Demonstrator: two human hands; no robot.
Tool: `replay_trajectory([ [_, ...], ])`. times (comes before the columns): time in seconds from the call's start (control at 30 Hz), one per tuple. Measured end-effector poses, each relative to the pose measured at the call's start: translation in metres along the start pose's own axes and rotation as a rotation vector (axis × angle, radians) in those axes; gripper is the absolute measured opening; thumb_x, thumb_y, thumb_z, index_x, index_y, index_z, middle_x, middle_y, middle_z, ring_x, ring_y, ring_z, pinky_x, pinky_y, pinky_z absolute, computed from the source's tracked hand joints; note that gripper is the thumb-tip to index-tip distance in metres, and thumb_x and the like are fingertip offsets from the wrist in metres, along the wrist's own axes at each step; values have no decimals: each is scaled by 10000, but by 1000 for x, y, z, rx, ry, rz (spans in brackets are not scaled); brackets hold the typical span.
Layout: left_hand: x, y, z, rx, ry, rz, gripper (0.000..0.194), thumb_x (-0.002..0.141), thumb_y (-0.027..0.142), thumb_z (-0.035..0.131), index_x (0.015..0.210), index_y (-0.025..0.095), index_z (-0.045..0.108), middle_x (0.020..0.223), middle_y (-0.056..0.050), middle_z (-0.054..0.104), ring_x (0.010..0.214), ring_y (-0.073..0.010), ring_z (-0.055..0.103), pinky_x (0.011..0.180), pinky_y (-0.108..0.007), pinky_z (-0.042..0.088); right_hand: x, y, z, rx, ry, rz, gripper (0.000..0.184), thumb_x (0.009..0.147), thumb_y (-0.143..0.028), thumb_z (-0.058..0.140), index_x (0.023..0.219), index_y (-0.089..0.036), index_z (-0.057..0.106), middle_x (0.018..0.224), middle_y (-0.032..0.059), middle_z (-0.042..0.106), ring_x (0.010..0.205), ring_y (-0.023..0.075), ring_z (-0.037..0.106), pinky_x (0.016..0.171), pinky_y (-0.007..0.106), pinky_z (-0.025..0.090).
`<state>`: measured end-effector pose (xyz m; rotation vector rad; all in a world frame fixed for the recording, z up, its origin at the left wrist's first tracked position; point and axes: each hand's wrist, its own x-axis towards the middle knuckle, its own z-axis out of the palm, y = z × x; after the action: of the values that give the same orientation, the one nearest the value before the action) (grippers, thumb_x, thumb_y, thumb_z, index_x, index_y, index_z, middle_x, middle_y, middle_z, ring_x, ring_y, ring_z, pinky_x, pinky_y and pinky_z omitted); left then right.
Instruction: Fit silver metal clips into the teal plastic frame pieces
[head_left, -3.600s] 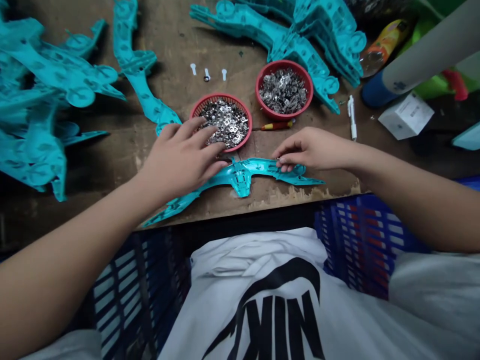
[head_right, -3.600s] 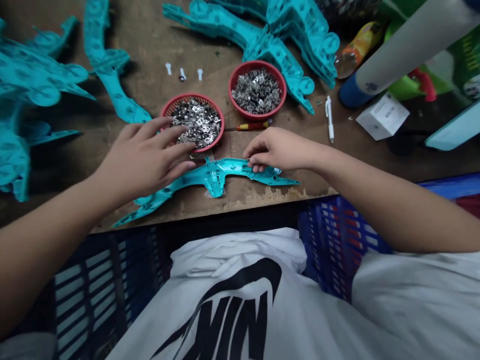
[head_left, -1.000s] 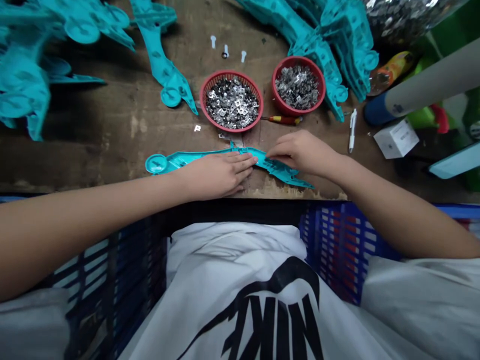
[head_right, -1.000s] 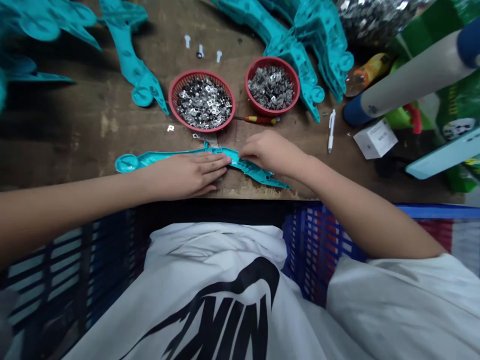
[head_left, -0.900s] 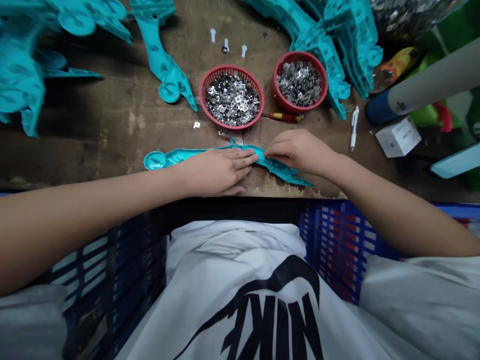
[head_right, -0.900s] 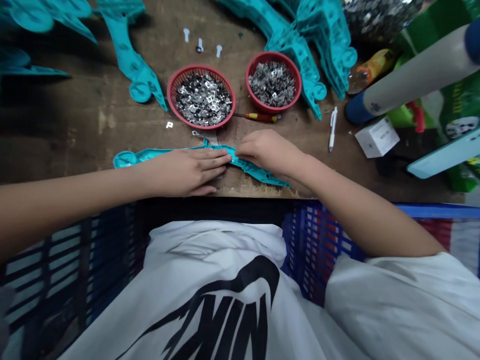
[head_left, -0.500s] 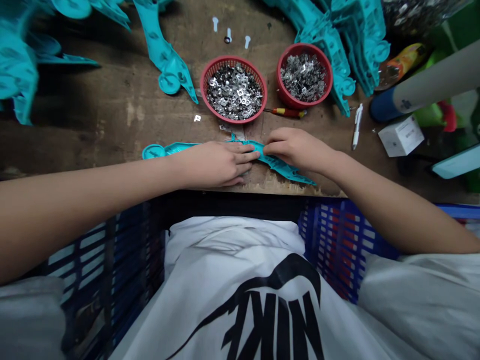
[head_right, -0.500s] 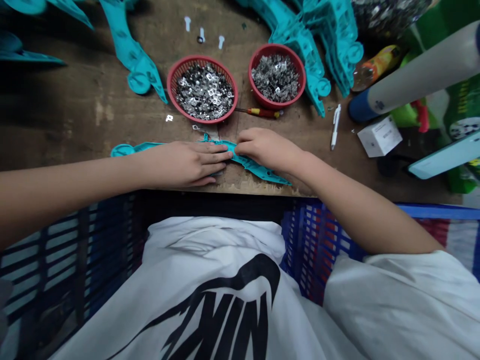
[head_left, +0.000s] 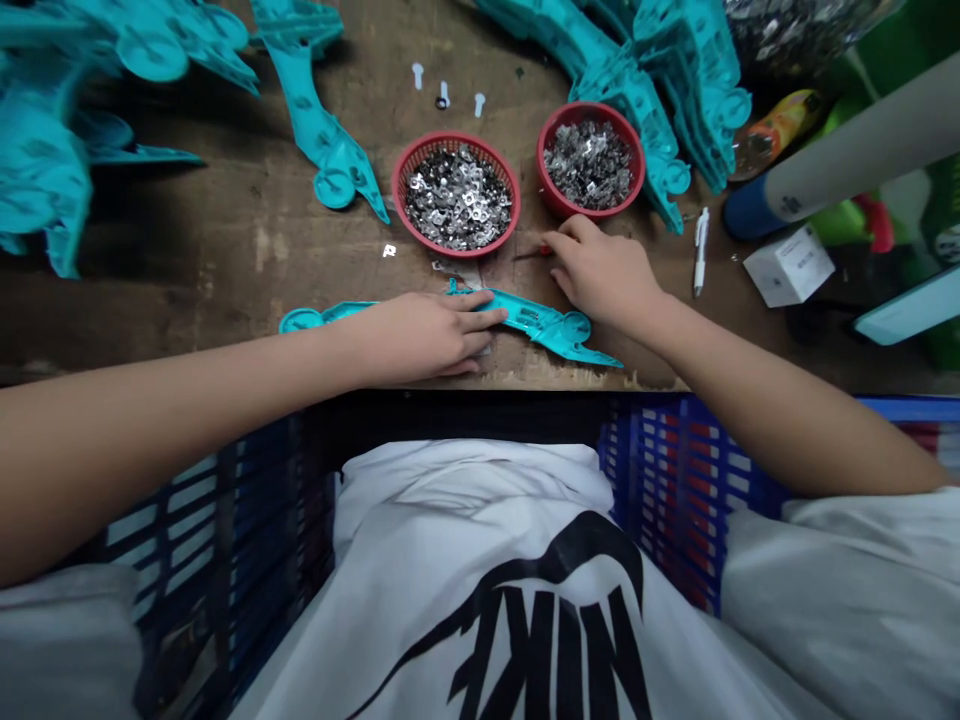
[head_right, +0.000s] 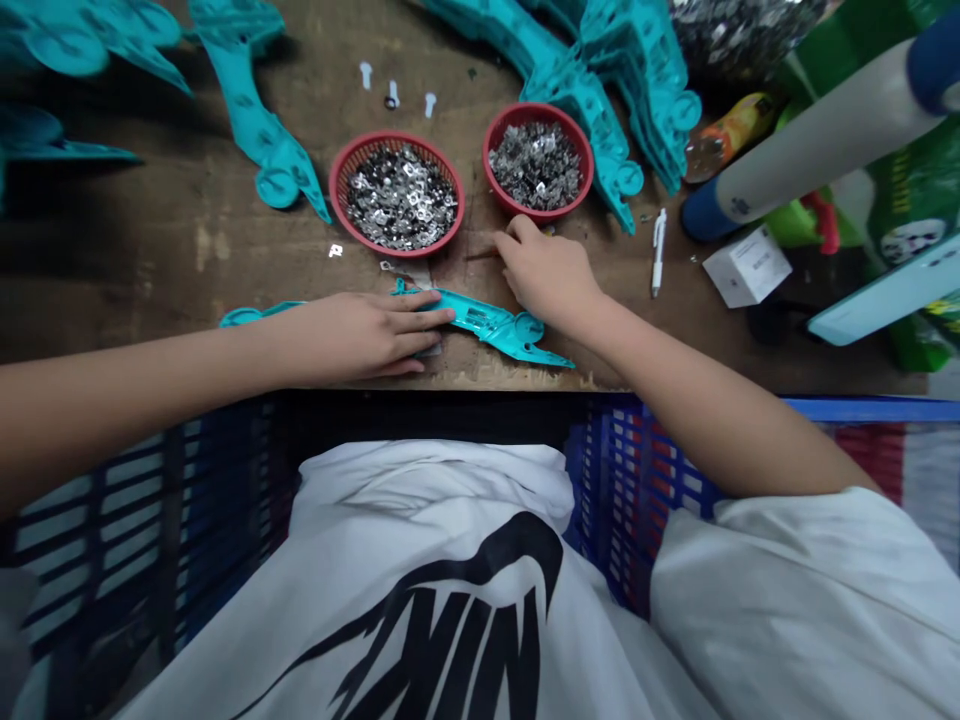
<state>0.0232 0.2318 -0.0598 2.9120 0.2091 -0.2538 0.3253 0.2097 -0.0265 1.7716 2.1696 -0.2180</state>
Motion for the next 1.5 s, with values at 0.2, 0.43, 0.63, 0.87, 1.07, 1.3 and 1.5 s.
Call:
replay_trajectory([
  [0.2, -5, -4, 1, -78, 83, -56, 489, 1269, 411, 635, 1608, 130, 848, 1800, -219, 734, 1807, -421, 599, 1441, -536, 607, -3, 6, -5, -64, 11, 16, 484, 1236, -340, 501, 1557, -168, 820, 1649, 260, 730, 1103, 367, 784, 807, 412, 420],
  [0.43, -2, -1, -1, -76, 121, -129, 605, 1252, 384, 631, 1758, 66, 726, 1816, -246, 704, 1817, -403, 592, 1529, -555, 501, -2, 23, 10, -120, 86, -88, 450, 1199, -207, 489, 1440, -113, 857, 1384, 262, 853, 876, 304, 775, 709, 403, 358],
  [0.63, 0, 7, -5, -99, 98, -230, 746, 1238, 372, 635, 1904, 49, 538, 1983, -294, 457, 1811, -458, 587, 1450, -596, 586, -12, 22, -5, -49, 83, -141, 301, 996, -246, 738, 1207, -160, 935, 1165, 207, 912, 1010, 382, 790, 745, 417, 427],
  [0.87, 1, 14, -9, -81, 45, -247, 820, 1215, 334, 642, 1955, 42, 444, 2031, -300, 349, 1811, -499, 572, 1400, -609, 625, -33, -16, -24, 96, -53, -223, 341, 1099, -327, 715, 1282, -184, 965, 1149, 160, 889, 989, 328, 777, 720, 401, 326],
  [1.07, 8, 14, 4, -112, 78, -234, 834, 1165, 323, 589, 1944, 45, 482, 2005, -263, 444, 1898, -540, 410, 1379, -707, 599, -36, -30, -26, -12, -86, -234, 340, 1186, -301, 642, 1249, -137, 934, 1168, 206, 866, 937, 335, 766, 708, 419, 291],
  [1.3, 14, 13, 11, -251, 163, -308, 748, 1200, 373, 512, 1897, 110, 576, 1952, -242, 545, 1866, -527, 474, 1312, -737, 580, -40, -30, -21, -37, -66, -265, 344, 1203, -207, 578, 1268, -128, 907, 1172, 230, 852, 971, 350, 756, 728, 430, 326],
  [1.5, 15, 10, 24, -308, 230, -290, 689, 1223, 360, 467, 1865, 168, 625, 1942, -216, 570, 1914, -481, 406, 1322, -731, 538, -41, -27, -4, -15, 4, -308, 363, 1174, -141, 549, 1245, -136, 905, 1162, 226, 847, 1005, 353, 729, 774, 431, 397],
])
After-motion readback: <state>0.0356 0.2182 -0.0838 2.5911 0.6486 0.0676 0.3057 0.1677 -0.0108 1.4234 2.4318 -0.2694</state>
